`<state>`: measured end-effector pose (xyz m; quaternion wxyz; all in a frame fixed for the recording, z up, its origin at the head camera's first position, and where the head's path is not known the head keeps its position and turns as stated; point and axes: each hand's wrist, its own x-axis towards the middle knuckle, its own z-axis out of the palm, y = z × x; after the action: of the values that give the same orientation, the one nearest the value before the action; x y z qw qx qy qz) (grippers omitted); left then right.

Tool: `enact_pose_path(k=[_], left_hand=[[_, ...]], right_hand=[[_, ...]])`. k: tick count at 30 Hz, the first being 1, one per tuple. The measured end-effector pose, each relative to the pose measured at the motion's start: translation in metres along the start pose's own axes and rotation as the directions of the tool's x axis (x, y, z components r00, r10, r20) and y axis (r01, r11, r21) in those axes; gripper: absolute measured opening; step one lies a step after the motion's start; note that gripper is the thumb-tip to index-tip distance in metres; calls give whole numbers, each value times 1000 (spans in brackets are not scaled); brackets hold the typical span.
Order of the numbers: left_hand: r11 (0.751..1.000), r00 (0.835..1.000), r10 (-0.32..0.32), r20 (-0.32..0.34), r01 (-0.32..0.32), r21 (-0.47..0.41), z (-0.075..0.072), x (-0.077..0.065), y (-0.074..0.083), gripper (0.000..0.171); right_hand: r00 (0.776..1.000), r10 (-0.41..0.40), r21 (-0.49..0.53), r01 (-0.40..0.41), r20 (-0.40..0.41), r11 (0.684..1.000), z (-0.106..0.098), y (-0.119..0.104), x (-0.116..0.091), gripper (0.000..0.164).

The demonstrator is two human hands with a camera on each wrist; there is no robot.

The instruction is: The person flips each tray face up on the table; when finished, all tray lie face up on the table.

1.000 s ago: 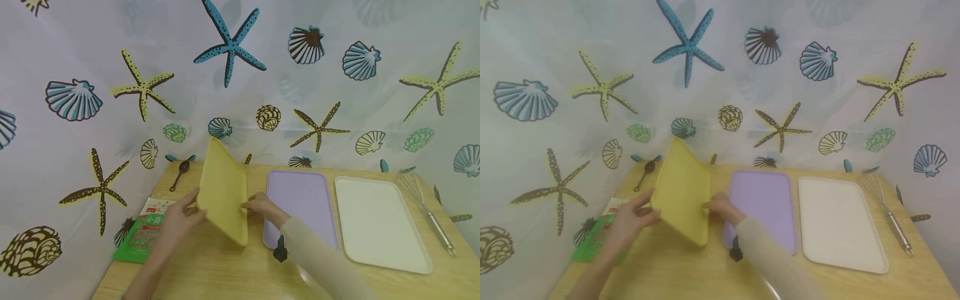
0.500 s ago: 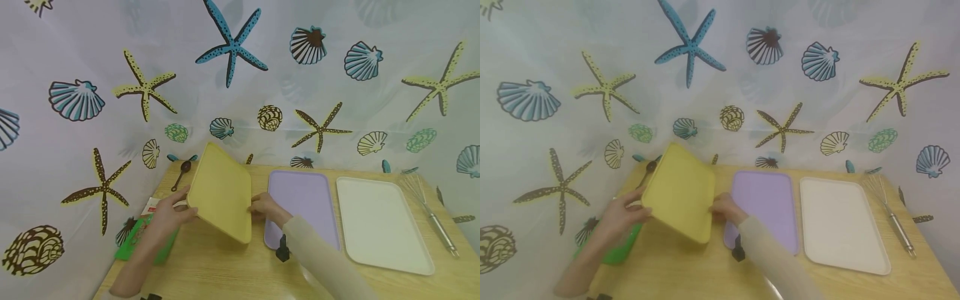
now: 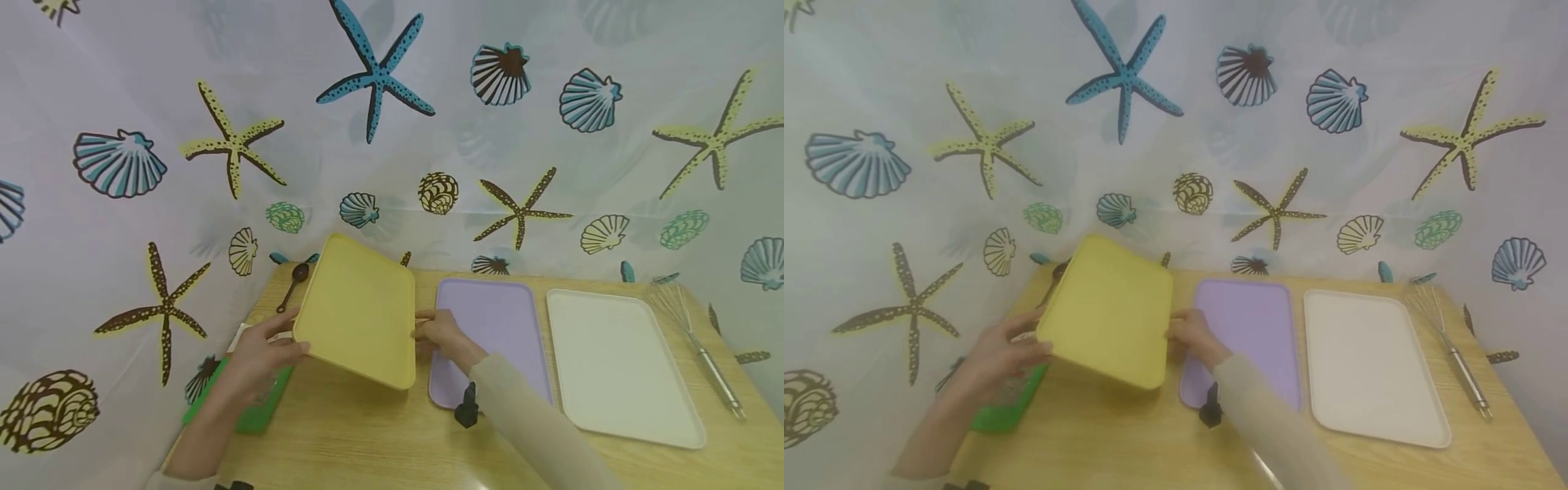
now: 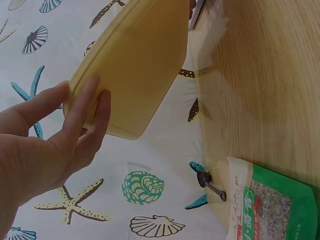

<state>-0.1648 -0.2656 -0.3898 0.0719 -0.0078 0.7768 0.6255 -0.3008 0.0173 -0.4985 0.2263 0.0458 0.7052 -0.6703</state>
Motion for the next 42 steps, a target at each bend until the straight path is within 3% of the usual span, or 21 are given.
enact_pose_path(k=[8,15,22,42], left_hand=[[1000,1000,-19,-13,18,-18,-9,1,-10,65],[995,996,-79,-28,77,-70,-16,8,-26,58],[989,992,-128,4,128,-72,-17,12,-43,55],[982,984,-179,6,179,-61,-24,29,-68,49]], right_hand=[[998,-32,19,33,-52,999,-5,-2,-7,57],[997,-59,37,61,-52,997,-11,-2,-9,58],[996,-73,42,75,-52,996,-17,8,-7,57],[998,-18,69,22,-60,997,-15,11,-1,55]])
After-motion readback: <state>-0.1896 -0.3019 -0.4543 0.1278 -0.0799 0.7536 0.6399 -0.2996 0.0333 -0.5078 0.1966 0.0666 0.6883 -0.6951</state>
